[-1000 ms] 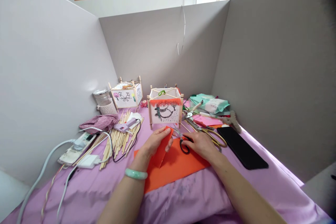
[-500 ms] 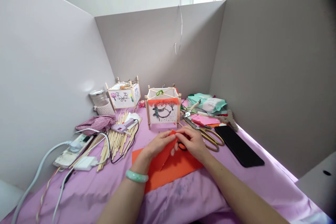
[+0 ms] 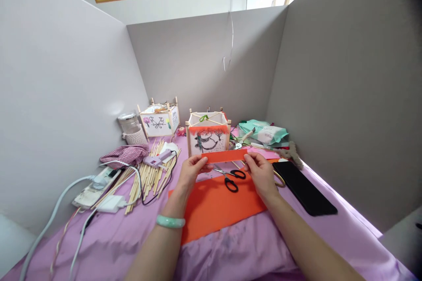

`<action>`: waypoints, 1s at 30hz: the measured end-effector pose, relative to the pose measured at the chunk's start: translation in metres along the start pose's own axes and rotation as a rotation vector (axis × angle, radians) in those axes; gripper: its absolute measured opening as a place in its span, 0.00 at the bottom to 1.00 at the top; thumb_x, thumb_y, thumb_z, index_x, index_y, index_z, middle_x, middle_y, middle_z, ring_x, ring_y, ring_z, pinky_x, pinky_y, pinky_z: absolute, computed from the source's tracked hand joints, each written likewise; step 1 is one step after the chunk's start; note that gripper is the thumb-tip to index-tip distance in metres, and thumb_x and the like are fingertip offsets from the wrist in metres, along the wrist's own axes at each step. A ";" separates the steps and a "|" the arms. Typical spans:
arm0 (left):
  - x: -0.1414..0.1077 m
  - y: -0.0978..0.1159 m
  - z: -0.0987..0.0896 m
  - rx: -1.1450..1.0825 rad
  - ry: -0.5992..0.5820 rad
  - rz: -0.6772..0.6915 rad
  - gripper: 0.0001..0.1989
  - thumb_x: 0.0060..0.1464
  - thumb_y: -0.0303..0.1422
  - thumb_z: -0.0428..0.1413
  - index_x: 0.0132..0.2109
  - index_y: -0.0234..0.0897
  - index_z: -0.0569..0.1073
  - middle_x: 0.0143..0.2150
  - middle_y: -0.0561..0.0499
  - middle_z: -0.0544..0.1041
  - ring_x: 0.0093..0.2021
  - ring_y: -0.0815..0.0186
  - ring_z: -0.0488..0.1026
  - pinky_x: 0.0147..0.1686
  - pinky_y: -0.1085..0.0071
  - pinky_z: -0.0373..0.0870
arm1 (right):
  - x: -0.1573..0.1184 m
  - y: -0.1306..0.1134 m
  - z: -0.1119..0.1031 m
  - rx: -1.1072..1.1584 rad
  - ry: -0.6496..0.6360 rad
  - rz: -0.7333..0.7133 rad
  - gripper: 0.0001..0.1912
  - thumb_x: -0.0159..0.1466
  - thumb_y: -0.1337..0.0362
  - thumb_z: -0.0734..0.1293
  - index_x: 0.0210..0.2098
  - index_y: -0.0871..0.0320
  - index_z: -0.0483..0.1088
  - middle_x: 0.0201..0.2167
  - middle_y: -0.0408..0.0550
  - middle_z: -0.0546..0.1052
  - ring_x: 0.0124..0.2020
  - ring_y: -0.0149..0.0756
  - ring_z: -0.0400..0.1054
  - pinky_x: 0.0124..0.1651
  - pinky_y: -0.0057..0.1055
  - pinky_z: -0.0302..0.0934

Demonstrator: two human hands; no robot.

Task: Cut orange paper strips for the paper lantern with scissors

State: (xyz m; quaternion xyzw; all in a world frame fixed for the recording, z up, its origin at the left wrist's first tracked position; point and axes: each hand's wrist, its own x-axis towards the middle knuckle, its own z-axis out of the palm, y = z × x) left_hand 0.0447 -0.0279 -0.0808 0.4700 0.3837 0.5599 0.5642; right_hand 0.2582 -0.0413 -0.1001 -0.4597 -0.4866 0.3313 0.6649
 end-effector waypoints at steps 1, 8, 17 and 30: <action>0.000 0.000 0.000 -0.029 -0.001 0.010 0.16 0.41 0.39 0.63 0.32 0.31 0.70 0.25 0.48 0.77 0.27 0.64 0.76 0.33 0.68 0.72 | 0.000 0.001 0.000 0.002 0.001 -0.002 0.16 0.57 0.52 0.66 0.35 0.58 0.68 0.19 0.39 0.67 0.21 0.27 0.60 0.26 0.24 0.56; 0.000 0.000 0.000 -0.045 0.087 0.066 0.17 0.42 0.38 0.62 0.36 0.30 0.71 0.24 0.46 0.78 0.27 0.61 0.77 0.33 0.68 0.72 | -0.001 -0.001 0.002 -0.036 0.013 0.032 0.16 0.54 0.52 0.68 0.33 0.58 0.70 0.17 0.39 0.67 0.20 0.29 0.59 0.24 0.24 0.53; -0.003 0.006 0.003 -0.258 0.054 0.057 0.14 0.40 0.34 0.64 0.33 0.30 0.72 0.24 0.48 0.78 0.27 0.64 0.77 0.35 0.69 0.73 | 0.001 -0.001 0.005 0.198 -0.017 0.208 0.17 0.48 0.54 0.72 0.30 0.59 0.69 0.18 0.39 0.68 0.18 0.24 0.56 0.17 0.21 0.46; -0.007 0.007 0.000 -0.374 -0.089 0.017 0.12 0.40 0.30 0.64 0.34 0.32 0.73 0.25 0.47 0.79 0.29 0.62 0.77 0.34 0.68 0.73 | 0.003 0.005 0.007 0.291 -0.075 0.328 0.18 0.44 0.56 0.74 0.29 0.60 0.69 0.22 0.41 0.70 0.18 0.22 0.58 0.13 0.17 0.46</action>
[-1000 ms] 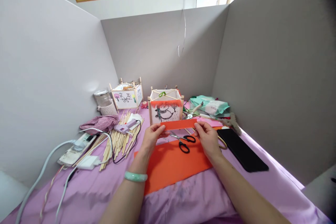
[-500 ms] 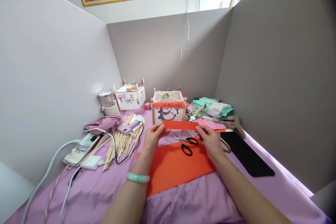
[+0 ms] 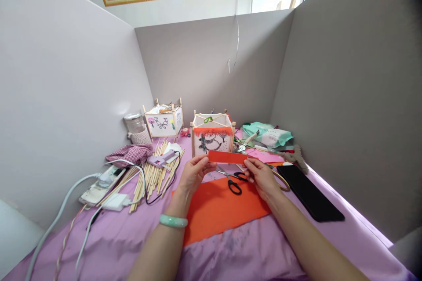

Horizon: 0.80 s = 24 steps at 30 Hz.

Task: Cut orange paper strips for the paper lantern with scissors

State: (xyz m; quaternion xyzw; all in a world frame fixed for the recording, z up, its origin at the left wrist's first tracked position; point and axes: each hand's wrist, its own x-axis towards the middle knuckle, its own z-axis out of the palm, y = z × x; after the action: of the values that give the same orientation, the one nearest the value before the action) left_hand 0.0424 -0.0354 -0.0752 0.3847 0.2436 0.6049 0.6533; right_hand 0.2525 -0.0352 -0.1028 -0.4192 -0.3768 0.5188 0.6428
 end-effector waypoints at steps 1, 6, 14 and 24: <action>0.000 0.000 0.000 0.004 0.006 0.001 0.12 0.40 0.30 0.64 0.33 0.32 0.73 0.25 0.46 0.79 0.29 0.62 0.77 0.34 0.68 0.73 | 0.000 0.000 0.000 0.003 0.003 0.000 0.18 0.44 0.56 0.74 0.29 0.60 0.69 0.23 0.41 0.70 0.18 0.22 0.58 0.13 0.17 0.46; 0.002 -0.001 0.000 0.030 0.035 0.022 0.12 0.39 0.31 0.65 0.32 0.31 0.74 0.25 0.47 0.79 0.29 0.62 0.77 0.36 0.66 0.73 | -0.001 -0.002 -0.001 0.009 0.015 -0.019 0.18 0.45 0.56 0.74 0.29 0.60 0.69 0.22 0.40 0.70 0.18 0.22 0.58 0.13 0.17 0.46; 0.004 -0.004 -0.001 0.209 0.160 0.059 0.18 0.40 0.36 0.64 0.37 0.29 0.74 0.26 0.48 0.77 0.25 0.64 0.76 0.30 0.67 0.73 | -0.001 -0.004 -0.001 0.032 0.045 -0.029 0.17 0.44 0.57 0.74 0.29 0.59 0.68 0.21 0.39 0.68 0.18 0.23 0.58 0.14 0.18 0.46; 0.005 -0.003 0.001 0.293 0.244 0.090 0.18 0.36 0.36 0.65 0.34 0.28 0.74 0.26 0.46 0.77 0.25 0.63 0.76 0.31 0.67 0.73 | -0.003 -0.005 0.001 0.013 0.049 -0.043 0.18 0.44 0.56 0.74 0.28 0.59 0.68 0.19 0.39 0.68 0.18 0.24 0.57 0.15 0.19 0.45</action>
State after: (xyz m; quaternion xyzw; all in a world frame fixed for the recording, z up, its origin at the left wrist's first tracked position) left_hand 0.0462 -0.0302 -0.0766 0.4100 0.3892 0.6338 0.5280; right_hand 0.2526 -0.0382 -0.0983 -0.4193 -0.3668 0.4967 0.6655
